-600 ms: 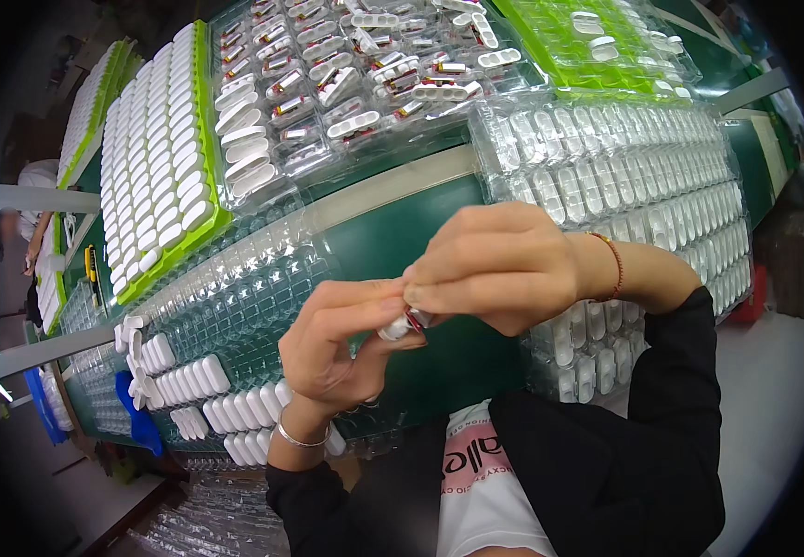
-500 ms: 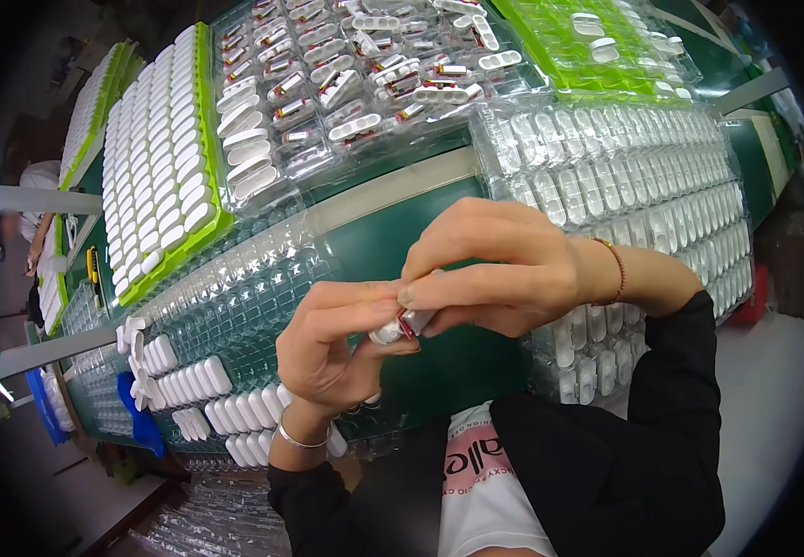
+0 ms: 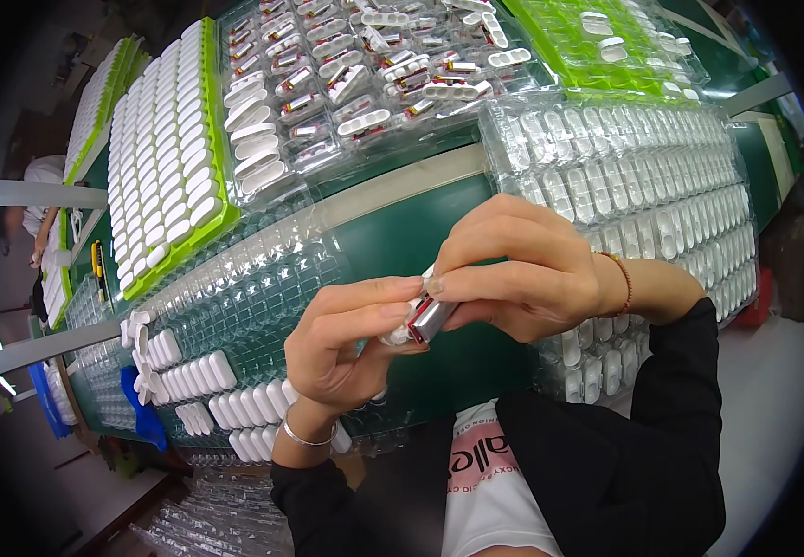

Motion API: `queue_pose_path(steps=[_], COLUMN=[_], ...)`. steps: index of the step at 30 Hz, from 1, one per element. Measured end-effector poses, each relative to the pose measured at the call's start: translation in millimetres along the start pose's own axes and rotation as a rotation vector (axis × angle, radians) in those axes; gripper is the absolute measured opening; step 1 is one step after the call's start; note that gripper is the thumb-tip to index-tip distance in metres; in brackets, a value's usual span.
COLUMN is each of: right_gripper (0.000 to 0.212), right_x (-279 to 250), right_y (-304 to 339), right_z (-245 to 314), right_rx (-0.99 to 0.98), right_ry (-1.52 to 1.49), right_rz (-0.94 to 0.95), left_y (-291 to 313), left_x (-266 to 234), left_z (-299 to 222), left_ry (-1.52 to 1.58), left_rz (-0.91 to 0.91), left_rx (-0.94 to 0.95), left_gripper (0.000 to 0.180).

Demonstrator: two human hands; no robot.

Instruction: The person assembles white wireless earbuds by hand. They pick up small cylindrical components, wrap them with red and white tape, and place them into white plastic earbud casings. The person then closes the casings and places the finished units into a green plastic tray on the table.

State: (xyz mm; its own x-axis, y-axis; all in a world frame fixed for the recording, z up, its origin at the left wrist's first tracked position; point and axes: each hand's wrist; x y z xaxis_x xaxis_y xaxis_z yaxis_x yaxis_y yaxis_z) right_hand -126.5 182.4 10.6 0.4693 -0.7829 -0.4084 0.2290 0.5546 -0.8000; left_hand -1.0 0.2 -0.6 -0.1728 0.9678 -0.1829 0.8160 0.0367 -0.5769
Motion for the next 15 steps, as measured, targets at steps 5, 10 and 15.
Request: queue_pose_path(steps=[5, 10, 15], right_gripper=[0.034, 0.033, 0.034], right_x=[1.3, 2.8, 2.5], right_y=[3.0, 7.2, 7.9], right_z=[-0.5, -4.3, -5.5], right_rx=[-0.006, -0.117, -0.159], right_ry=[0.024, 0.142, 0.167], right_rz=[-0.011, -0.059, -0.072], left_y=[0.5, 3.7, 4.3], left_x=[1.6, 2.2, -1.3], left_z=[1.5, 1.6, -1.6], left_ry=[0.075, 0.022, -0.016], left_rz=[-0.005, -0.032, -0.001], left_rx=[-0.038, -0.001, 0.018], left_gripper=[0.037, 0.033, 0.033])
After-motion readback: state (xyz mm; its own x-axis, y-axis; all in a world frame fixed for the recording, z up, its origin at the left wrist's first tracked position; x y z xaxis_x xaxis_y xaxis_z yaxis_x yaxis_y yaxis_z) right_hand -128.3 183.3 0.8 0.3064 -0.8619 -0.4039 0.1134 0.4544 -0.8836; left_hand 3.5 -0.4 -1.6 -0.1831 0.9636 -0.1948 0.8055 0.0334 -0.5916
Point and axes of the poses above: each hand's wrist, its own y-axis away from the middle knuckle, its own x-axis out of the palm, z = x × y, and after that the axes turned 2 degrees about y, right-handed
